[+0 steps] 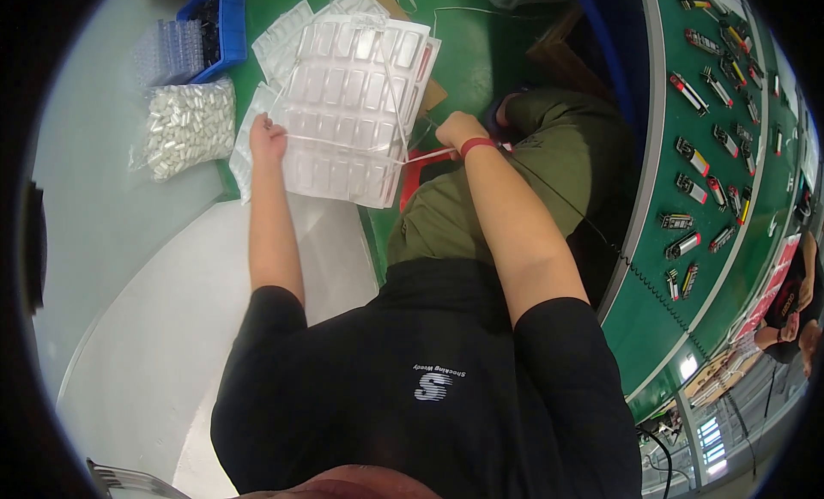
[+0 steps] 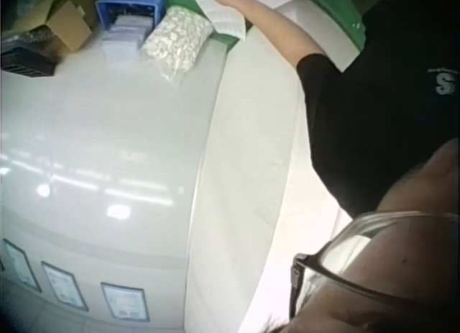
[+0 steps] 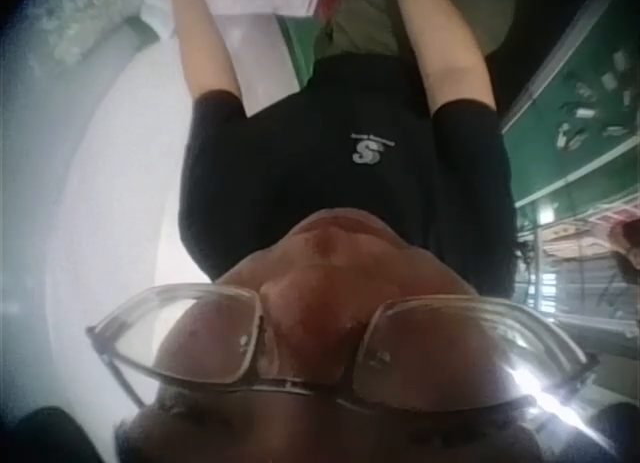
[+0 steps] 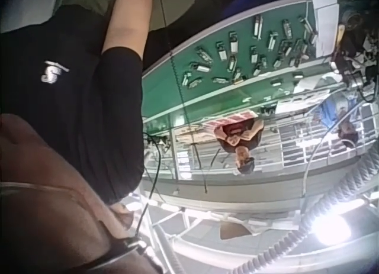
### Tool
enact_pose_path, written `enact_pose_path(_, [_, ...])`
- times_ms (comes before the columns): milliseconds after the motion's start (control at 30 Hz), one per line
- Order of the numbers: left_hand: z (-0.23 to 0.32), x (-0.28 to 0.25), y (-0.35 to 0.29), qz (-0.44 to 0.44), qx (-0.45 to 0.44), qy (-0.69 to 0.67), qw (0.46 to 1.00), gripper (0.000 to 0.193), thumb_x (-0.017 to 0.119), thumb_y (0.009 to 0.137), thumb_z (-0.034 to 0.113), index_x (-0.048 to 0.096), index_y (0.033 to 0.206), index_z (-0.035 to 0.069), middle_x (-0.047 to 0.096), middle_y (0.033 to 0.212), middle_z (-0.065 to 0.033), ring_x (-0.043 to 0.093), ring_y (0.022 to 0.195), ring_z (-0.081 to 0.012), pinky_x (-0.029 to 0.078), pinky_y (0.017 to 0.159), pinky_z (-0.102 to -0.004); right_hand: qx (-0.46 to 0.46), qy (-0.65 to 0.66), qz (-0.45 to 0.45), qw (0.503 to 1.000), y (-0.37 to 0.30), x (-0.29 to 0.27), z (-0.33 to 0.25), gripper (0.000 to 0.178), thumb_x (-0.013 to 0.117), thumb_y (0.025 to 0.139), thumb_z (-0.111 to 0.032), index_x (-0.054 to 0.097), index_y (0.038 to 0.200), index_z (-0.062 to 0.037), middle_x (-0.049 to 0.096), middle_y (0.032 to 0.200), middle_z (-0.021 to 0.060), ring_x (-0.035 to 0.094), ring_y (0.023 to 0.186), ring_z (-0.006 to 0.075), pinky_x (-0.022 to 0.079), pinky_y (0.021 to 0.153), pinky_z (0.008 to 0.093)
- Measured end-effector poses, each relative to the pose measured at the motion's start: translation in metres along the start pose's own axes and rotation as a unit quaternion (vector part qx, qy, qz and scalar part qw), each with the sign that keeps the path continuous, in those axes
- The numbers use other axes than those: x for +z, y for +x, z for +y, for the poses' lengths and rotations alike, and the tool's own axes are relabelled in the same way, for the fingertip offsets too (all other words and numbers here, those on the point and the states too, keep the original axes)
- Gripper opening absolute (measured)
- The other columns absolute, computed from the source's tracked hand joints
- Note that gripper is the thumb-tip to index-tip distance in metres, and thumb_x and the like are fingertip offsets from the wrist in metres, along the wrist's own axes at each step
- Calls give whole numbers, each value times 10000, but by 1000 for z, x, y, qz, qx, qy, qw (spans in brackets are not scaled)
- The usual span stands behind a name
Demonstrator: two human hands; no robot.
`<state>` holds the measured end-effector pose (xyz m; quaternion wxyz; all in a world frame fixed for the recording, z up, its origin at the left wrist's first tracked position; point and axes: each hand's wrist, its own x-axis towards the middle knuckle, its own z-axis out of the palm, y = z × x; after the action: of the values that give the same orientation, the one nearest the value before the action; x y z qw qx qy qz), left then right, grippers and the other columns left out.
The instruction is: The person assembles small electronic components by hand, placing batteries into plastic housings and organizing them in trays.
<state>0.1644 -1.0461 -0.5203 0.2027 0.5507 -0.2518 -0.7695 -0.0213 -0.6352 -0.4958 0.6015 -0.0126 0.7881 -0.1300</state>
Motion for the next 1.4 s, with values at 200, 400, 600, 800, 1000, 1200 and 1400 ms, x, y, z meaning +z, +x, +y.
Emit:
enact_pose_path(200, [112,68,-25,-235,-148,187,942,369,627,1011,238,557,1331,68,622,1212,-100,511,670,-114,431,518,-215,-34,-107,-162,980,-16,11,-15,487,601,898,-423,726,1023,31,753,921,189,733,745,309,578,726,424])
enact_pose_path(400, [33,91,-48,-284,-58,204,935,571,632,1005,199,404,1516,84,571,1380,-188,597,1224,-321,522,1004,-394,-203,-276,47,938,-27,27,-37,436,659,828,-316,716,1167,-49,712,1179,150,675,1068,359,529,908,470])
enact_pose_path(600, [-63,56,-132,-258,-113,203,938,745,660,988,184,238,1590,63,615,1277,-189,630,1190,-349,508,1047,-462,-472,-196,139,848,-33,64,-50,500,674,768,-247,676,1239,-79,666,1250,157,566,1233,388,400,1060,594])
enact_pose_path(800, [-112,69,-160,-269,-67,374,885,623,708,952,205,439,1473,-5,639,908,-29,623,832,-174,529,864,-358,-445,-399,-61,799,-42,108,-42,243,698,775,-301,785,1000,-273,621,1221,91,472,1310,333,285,1131,608])
enact_pose_path(1000, [-95,29,-150,18,-51,212,976,220,715,932,241,605,988,60,471,709,28,483,646,-114,418,631,-265,-525,-418,16,741,-58,130,-42,159,699,790,-258,776,910,-188,685,1104,88,580,1195,332,366,1054,548])
enact_pose_path(1200, [-28,-53,-73,243,-34,200,949,219,655,947,245,523,862,93,462,678,-11,313,426,-114,233,377,-271,-317,-355,128,870,-41,133,-44,191,654,845,-190,790,965,-130,742,1047,92,736,929,315,482,869,526])
enact_pose_path(1400, [8,-87,-31,187,-76,307,930,265,688,903,252,564,764,65,526,669,-34,420,449,-130,306,387,-313,-283,-266,62,920,-76,101,-66,318,636,868,-204,680,1133,-33,736,1066,220,730,989,392,578,832,520])
